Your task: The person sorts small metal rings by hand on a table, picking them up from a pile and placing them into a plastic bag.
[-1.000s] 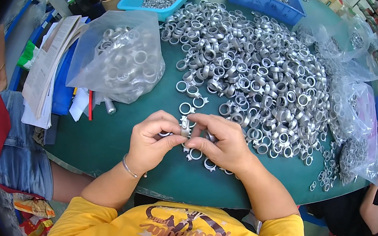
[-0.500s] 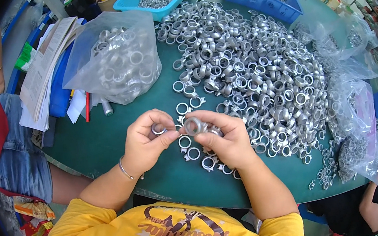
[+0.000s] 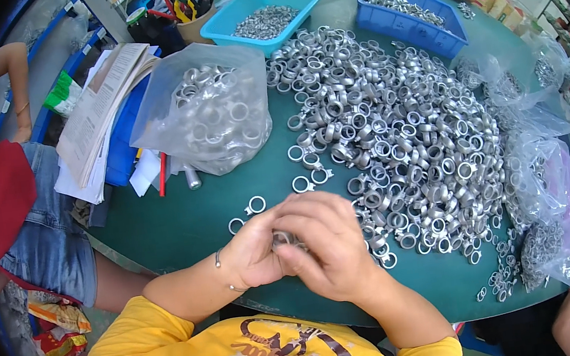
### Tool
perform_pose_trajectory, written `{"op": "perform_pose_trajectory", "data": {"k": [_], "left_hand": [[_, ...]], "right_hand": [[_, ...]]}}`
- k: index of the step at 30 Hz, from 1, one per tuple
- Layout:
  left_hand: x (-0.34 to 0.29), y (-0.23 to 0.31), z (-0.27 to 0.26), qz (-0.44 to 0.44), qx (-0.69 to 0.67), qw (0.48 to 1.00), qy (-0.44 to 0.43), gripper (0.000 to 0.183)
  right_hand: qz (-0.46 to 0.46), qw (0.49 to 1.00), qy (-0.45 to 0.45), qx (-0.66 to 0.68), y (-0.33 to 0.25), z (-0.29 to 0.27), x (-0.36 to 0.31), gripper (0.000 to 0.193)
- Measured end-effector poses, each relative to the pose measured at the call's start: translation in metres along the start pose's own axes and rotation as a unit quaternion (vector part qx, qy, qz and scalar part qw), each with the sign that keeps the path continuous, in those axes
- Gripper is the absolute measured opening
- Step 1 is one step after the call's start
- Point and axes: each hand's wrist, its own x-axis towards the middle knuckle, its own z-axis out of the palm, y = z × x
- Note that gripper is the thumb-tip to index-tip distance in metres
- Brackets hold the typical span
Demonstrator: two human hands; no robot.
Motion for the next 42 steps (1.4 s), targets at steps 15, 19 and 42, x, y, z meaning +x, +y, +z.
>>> {"op": "perform_pose_trajectory", "data": {"k": [15, 19, 42], "left_hand": [[-0.012, 0.190, 0.021, 0.470, 0.786, 0.359, 0.180, 0.022], [-0.016, 0.187, 0.024, 0.464, 0.714, 0.492, 0.180, 0.022], [0.005, 0.022, -0.012, 0.248, 0.345, 0.905, -0.024, 0.023]], "right_hand": [[0.146, 0.935, -0.051, -0.318, 0.057, 0.004, -0.017, 0.013], [0.145, 0.936, -0.060, -0.315, 0.057, 0.000, -0.020, 0.012], [0.115, 0.962, 0.124, 0.215, 0.049, 0.007, -0.035, 0.032]]}}
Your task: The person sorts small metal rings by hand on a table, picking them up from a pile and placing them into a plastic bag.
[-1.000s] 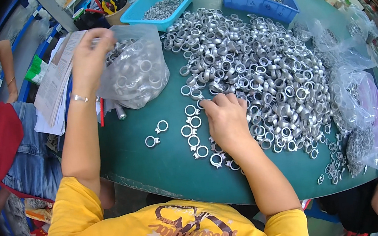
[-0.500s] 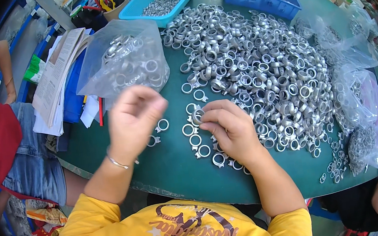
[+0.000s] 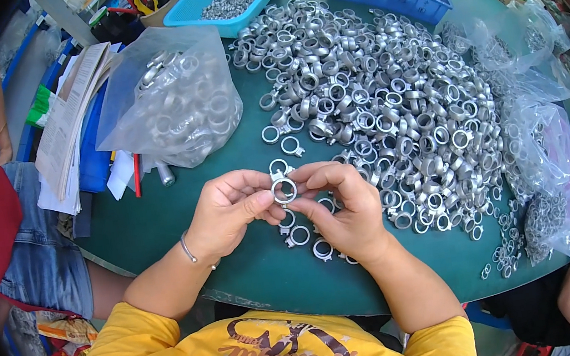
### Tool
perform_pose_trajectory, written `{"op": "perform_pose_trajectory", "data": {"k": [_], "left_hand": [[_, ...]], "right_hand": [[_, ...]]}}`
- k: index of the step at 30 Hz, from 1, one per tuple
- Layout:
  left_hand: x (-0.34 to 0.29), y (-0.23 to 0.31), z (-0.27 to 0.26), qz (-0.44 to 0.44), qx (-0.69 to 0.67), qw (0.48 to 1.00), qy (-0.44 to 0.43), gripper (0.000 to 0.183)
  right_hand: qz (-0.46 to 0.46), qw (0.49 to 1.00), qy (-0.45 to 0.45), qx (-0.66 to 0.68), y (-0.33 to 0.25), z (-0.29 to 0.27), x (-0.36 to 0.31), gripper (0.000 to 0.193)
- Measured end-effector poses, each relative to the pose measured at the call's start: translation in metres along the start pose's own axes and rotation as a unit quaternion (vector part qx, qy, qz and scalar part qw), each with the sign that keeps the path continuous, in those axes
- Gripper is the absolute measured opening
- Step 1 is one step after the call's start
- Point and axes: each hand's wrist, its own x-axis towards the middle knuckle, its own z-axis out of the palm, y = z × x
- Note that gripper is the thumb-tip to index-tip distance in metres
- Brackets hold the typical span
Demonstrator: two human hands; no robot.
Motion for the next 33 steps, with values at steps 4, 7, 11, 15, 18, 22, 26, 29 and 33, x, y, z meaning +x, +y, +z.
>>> {"op": "perform_pose_trajectory", "data": {"k": [4, 7, 11, 15, 18, 22, 26, 29, 33], "left_hand": [[-0.001, 0.000, 0.000, 0.005, -0.004, 1.000, 0.000, 0.022], [-0.002, -0.002, 0.000, 0.027, 0.026, 0.999, 0.008, 0.021], [-0.005, -0.001, 0.006, 0.127, 0.134, 0.982, 0.025, 0.014], [-0.005, -0.004, 0.007, 0.183, 0.194, 0.963, 0.028, 0.014], [-0.006, -0.002, 0.007, 0.179, 0.213, 0.960, 0.029, 0.014], [-0.008, -0.002, 0.009, 0.169, 0.183, 0.967, 0.046, 0.013], [-0.007, -0.004, 0.010, 0.181, 0.194, 0.963, 0.043, 0.014], [-0.006, -0.003, 0.009, 0.195, 0.227, 0.953, 0.046, 0.015], [-0.005, -0.003, 0.009, 0.246, 0.291, 0.923, 0.053, 0.016]], "right_hand": [[0.001, 1.000, 0.001, 0.003, -0.002, 0.001, 0.001, 0.033], [0.050, 0.997, -0.001, -0.053, -0.009, 0.001, 0.004, 0.033], [0.033, 0.984, -0.045, -0.167, -0.015, 0.000, 0.008, 0.029], [0.017, 0.981, -0.054, -0.185, -0.013, -0.002, 0.007, 0.031], [0.017, 0.981, -0.058, -0.186, -0.012, -0.002, 0.007, 0.032], [0.050, 0.986, -0.069, -0.146, -0.014, -0.002, 0.008, 0.030], [0.043, 0.985, -0.062, -0.156, -0.015, -0.004, 0.007, 0.021], [0.039, 0.985, -0.058, -0.160, -0.013, -0.005, 0.007, 0.019], [0.036, 0.985, -0.052, -0.159, -0.014, -0.004, 0.007, 0.019]]}}
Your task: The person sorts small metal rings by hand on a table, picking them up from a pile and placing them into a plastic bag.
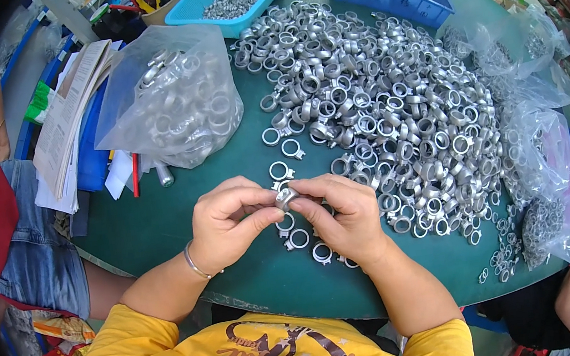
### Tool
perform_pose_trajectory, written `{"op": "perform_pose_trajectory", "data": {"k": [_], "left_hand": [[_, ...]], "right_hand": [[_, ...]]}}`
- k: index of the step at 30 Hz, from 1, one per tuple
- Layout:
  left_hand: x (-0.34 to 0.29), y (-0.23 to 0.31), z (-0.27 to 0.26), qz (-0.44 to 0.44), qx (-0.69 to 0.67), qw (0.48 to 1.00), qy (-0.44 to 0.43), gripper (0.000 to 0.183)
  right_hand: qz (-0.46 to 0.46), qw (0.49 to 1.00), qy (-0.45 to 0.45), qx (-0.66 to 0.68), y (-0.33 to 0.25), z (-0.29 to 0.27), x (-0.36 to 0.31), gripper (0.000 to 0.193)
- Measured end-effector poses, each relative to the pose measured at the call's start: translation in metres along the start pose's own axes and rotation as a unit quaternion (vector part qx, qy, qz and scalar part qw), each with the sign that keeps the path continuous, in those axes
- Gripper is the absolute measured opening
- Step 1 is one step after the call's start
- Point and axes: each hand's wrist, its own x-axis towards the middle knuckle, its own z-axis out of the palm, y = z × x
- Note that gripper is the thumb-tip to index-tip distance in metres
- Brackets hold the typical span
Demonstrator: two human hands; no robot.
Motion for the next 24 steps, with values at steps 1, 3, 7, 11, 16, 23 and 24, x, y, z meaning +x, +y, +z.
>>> {"op": "perform_pose_trajectory", "data": {"k": [1, 3, 7, 11, 16, 23, 24], "left_hand": [[0.000, 0.000, -0.001, 0.001, 0.000, 1.000, 0.000, 0.016], [0.001, 0.001, -0.004, 0.047, 0.071, 0.996, -0.014, 0.020], [0.000, -0.001, -0.007, 0.066, 0.101, 0.993, -0.009, 0.023], [0.005, 0.001, -0.001, 0.094, 0.105, 0.990, -0.013, 0.019], [0.006, -0.010, -0.011, 0.035, 0.046, 0.996, 0.073, 0.007], [0.007, -0.013, -0.010, -0.009, -0.036, 0.992, 0.121, 0.004], [0.007, -0.013, -0.010, -0.009, -0.037, 0.991, 0.129, 0.004]], "right_hand": [[-0.003, 1.000, 0.008, 0.000, 0.001, 0.001, 0.000, 0.019], [-0.006, 1.000, 0.016, 0.000, 0.000, 0.002, 0.000, 0.020], [-0.008, 1.000, 0.015, 0.001, 0.000, 0.005, 0.001, 0.019], [-0.014, 0.999, 0.041, 0.003, 0.002, 0.001, -0.004, 0.018], [-0.059, 0.995, 0.070, -0.024, -0.002, -0.007, 0.003, 0.025], [-0.124, 0.847, 0.319, -0.408, 0.011, -0.160, -0.006, 0.020], [-0.108, 0.803, 0.348, -0.471, 0.009, -0.190, -0.008, 0.018]]}}
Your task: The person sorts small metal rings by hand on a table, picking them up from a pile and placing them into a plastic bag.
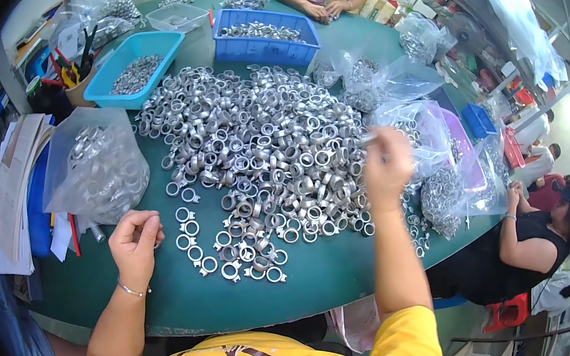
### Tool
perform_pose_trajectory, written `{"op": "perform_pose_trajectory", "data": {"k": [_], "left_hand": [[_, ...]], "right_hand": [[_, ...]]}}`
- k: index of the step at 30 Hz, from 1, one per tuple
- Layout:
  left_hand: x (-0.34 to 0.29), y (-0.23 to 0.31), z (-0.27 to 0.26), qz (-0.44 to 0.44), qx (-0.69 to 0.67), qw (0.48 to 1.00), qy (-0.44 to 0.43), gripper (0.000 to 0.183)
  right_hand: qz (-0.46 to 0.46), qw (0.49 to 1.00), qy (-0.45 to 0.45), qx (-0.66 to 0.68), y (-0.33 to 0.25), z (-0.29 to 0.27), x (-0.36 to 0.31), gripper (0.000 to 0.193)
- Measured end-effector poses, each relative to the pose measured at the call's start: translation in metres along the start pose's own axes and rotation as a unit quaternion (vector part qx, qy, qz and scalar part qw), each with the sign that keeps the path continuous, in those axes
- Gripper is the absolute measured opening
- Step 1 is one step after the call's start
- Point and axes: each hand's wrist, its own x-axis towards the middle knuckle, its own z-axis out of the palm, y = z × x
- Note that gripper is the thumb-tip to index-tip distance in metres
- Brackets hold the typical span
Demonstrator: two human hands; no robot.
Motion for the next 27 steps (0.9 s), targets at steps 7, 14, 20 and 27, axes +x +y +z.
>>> {"op": "perform_pose_trajectory", "data": {"k": [7, 14, 20, 27], "left_hand": [[0.015, 0.007, -0.011, 0.098, 0.293, 0.951, -0.016, 0.009], [0.007, -0.002, -0.034, 0.036, 0.450, 0.877, -0.164, 0.013], [0.010, 0.001, -0.017, 0.010, 0.298, 0.939, -0.172, 0.010], [0.004, 0.013, -0.005, -0.111, 0.126, 0.978, -0.127, 0.020]], "right_hand": [[0.059, 0.973, -0.116, -0.189, 0.127, -0.060, 0.024, 0.017], [-0.015, 0.938, -0.306, 0.163, -0.074, 0.031, -0.016, 0.017], [-0.121, 0.933, -0.337, 0.033, -0.142, 0.100, -0.040, 0.019], [-0.112, 0.919, -0.317, 0.205, -0.159, 0.085, -0.047, 0.010]]}}
